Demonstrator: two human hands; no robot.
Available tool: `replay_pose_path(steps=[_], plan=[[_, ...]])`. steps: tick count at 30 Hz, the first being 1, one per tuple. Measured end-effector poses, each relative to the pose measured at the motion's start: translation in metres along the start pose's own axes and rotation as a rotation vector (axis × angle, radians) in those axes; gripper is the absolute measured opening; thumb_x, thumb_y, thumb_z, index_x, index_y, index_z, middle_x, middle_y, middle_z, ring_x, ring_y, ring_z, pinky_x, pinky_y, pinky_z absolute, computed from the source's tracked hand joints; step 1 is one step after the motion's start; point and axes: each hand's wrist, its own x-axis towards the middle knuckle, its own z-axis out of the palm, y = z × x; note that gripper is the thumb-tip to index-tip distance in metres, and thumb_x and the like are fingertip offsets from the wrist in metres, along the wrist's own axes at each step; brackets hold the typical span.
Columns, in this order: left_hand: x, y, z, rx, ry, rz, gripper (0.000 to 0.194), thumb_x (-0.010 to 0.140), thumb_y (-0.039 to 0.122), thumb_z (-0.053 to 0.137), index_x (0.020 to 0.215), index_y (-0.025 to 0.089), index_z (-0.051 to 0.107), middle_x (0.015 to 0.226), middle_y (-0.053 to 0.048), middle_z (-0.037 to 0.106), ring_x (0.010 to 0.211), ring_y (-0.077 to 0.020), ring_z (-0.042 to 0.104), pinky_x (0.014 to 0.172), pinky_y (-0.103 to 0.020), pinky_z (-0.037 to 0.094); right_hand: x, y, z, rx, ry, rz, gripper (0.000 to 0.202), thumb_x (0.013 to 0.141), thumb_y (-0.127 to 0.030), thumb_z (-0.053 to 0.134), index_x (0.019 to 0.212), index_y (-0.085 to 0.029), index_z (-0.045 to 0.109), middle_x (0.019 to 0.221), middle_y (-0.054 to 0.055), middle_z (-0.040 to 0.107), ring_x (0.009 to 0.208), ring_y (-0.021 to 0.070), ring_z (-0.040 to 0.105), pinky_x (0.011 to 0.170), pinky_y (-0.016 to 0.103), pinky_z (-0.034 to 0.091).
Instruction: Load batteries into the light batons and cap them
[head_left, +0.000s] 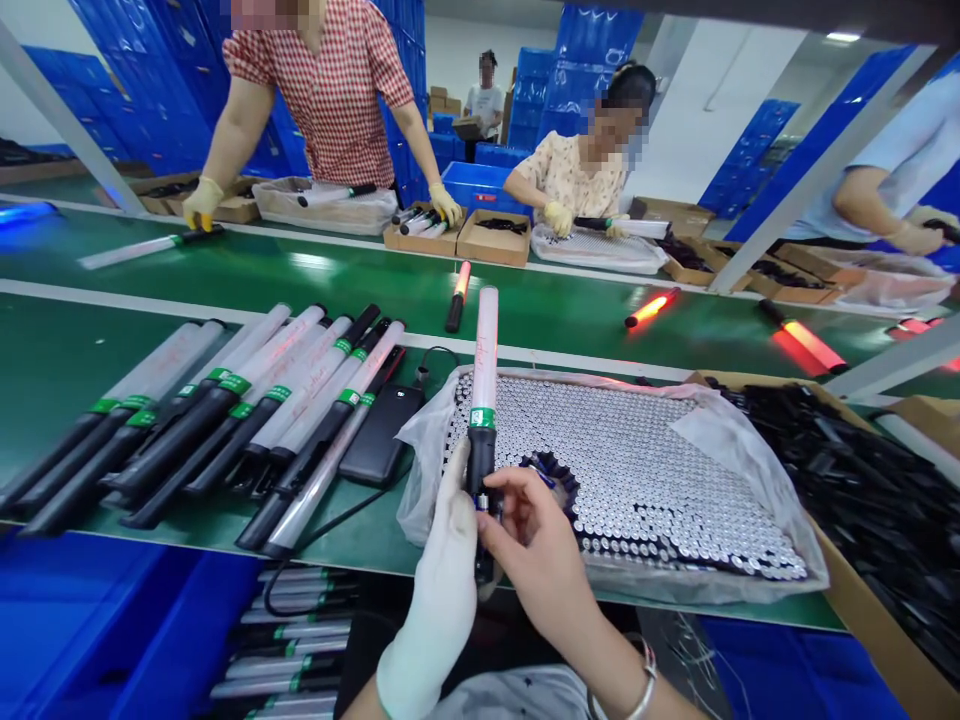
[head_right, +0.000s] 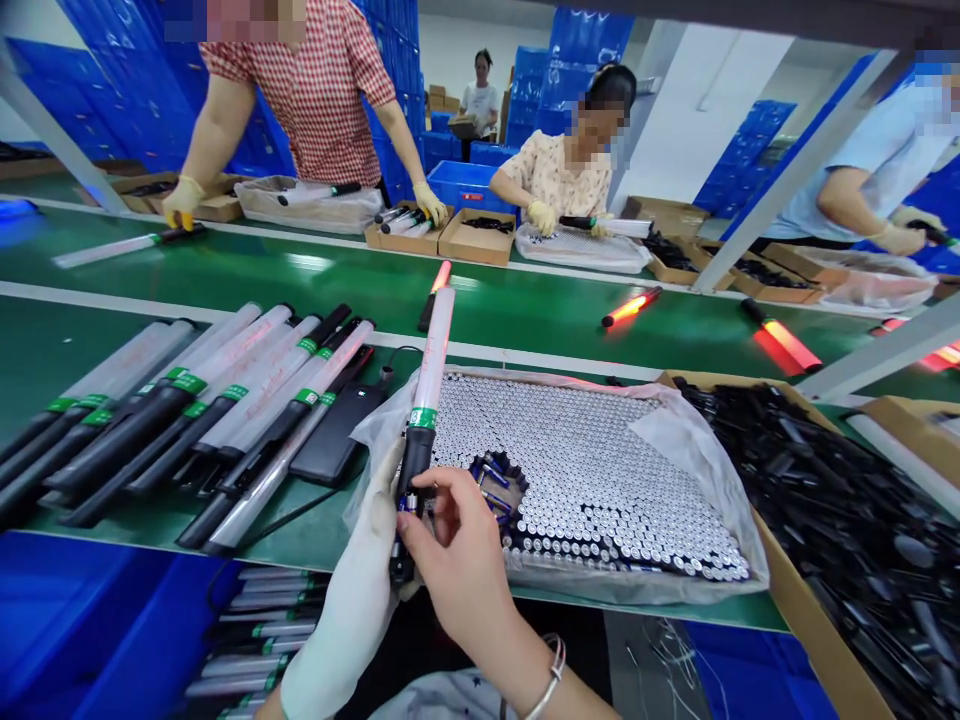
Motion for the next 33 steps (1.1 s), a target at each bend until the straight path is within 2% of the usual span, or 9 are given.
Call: replay_pose_path(steps=[2, 5, 10, 12, 16, 20, 25, 29, 33], plan=[[-0.002, 0.005, 0.0, -0.009, -0.017, -0.045, 0.063, 0.093, 0.055, 0.045, 0.149, 0.032, 0.03, 0.102, -0.007, 0.064, 0.102, -0.0207, 0.062, 0.084, -0.031, 0.054, 0.005, 0.002, -0.011, 0.078, -0.03, 0.003, 0.029, 0.082, -0.033, 0.062, 0.108, -0.023, 0.056, 0.074, -0.004, 0.044, 0.061, 0.0113, 0.044, 0.054, 0.023, 0.04], [-0.002, 0.011, 0.001, -0.152, -0.126, -0.158, 0.064, 0.094, 0.047, 0.049, 0.15, 0.038, 0.021, 0.071, 0.004, 0.049, 0.051, -0.0112, 0.051, 0.041, -0.02, 0.043, 0.019, -0.002, -0.048, -0.063, -0.022, -0.031, 0.026, 0.087, -0.038, 0.058, 0.107, -0.022, 0.059, 0.077, -0.001, 0.054, 0.067, 0.0136, 0.052, 0.059, 0.025, 0.044], [0.002, 0.018, 0.002, -0.335, -0.197, -0.185, 0.063, 0.092, 0.033, 0.053, 0.148, 0.039, 0.025, 0.088, 0.001, 0.051, 0.052, -0.008, 0.05, 0.044, -0.021, 0.045, 0.04, -0.003, -0.093, -0.742, -0.272, -0.057, 0.015, 0.089, -0.02, 0.057, 0.087, -0.023, 0.071, 0.087, 0.003, 0.072, 0.077, 0.0182, 0.063, 0.072, 0.031, 0.047], [0.002, 0.021, 0.001, -0.386, -0.198, -0.217, 0.064, 0.091, 0.028, 0.054, 0.148, 0.04, 0.026, 0.087, 0.001, 0.051, 0.052, -0.0081, 0.048, 0.042, -0.02, 0.041, 0.043, 0.001, -0.088, -0.904, -0.408, -0.067, 0.016, 0.088, -0.016, 0.057, 0.092, -0.023, 0.072, 0.093, 0.003, 0.073, 0.087, 0.0215, 0.065, 0.077, 0.033, 0.048], [0.001, 0.025, -0.005, -0.499, -0.184, -0.314, 0.073, 0.079, 0.015, 0.049, 0.145, 0.041, 0.032, 0.089, -0.001, 0.052, 0.048, -0.0063, 0.042, 0.038, -0.015, 0.025, 0.044, 0.008, -0.066, -1.039, -0.472, -0.062, 0.022, 0.085, -0.013, 0.06, 0.104, -0.021, 0.067, 0.093, 0.007, 0.071, 0.084, 0.0253, 0.066, 0.071, 0.035, 0.048], [-0.002, 0.025, -0.009, -0.526, -0.215, -0.351, 0.083, 0.066, 0.011, 0.046, 0.144, 0.037, 0.038, 0.083, -0.001, 0.051, 0.047, -0.0063, 0.041, 0.04, -0.016, 0.02, 0.042, 0.006, -0.068, -0.92, -0.409, -0.114, 0.028, 0.087, -0.014, 0.056, 0.111, -0.023, 0.066, 0.094, 0.005, 0.071, 0.083, 0.0225, 0.065, 0.071, 0.033, 0.047], [0.001, 0.026, -0.004, -0.383, -0.181, -0.394, 0.065, 0.084, 0.027, 0.057, 0.144, 0.041, 0.036, 0.088, 0.0, 0.054, 0.044, -0.0023, 0.039, 0.037, -0.013, 0.019, 0.024, -0.002, -0.081, -0.536, -0.173, -0.103, 0.018, 0.086, -0.023, 0.061, 0.101, -0.026, 0.07, 0.08, 0.0, 0.069, 0.067, 0.015, 0.059, 0.063, 0.028, 0.047], [0.006, 0.02, 0.001, -0.272, -0.195, -0.353, 0.068, 0.088, 0.048, 0.058, 0.148, 0.033, 0.03, 0.063, 0.006, 0.043, 0.038, -0.0045, 0.031, 0.033, -0.013, 0.017, 0.007, -0.013, -0.066, -0.288, 0.049, -0.204, 0.014, 0.085, -0.027, 0.065, 0.098, -0.024, 0.07, 0.083, 0.001, 0.07, 0.064, 0.0134, 0.058, 0.058, 0.026, 0.049], [0.007, 0.005, 0.001, -0.222, -0.139, -0.327, 0.064, 0.089, 0.057, 0.05, 0.144, 0.027, 0.041, 0.05, 0.007, 0.037, 0.033, -0.0066, 0.025, 0.029, -0.016, 0.02, 0.009, -0.019, -0.043, -0.312, 0.022, -0.467, 0.014, 0.085, -0.015, 0.065, 0.097, -0.022, 0.069, 0.08, 0.001, 0.071, 0.063, 0.0128, 0.059, 0.058, 0.026, 0.05]])
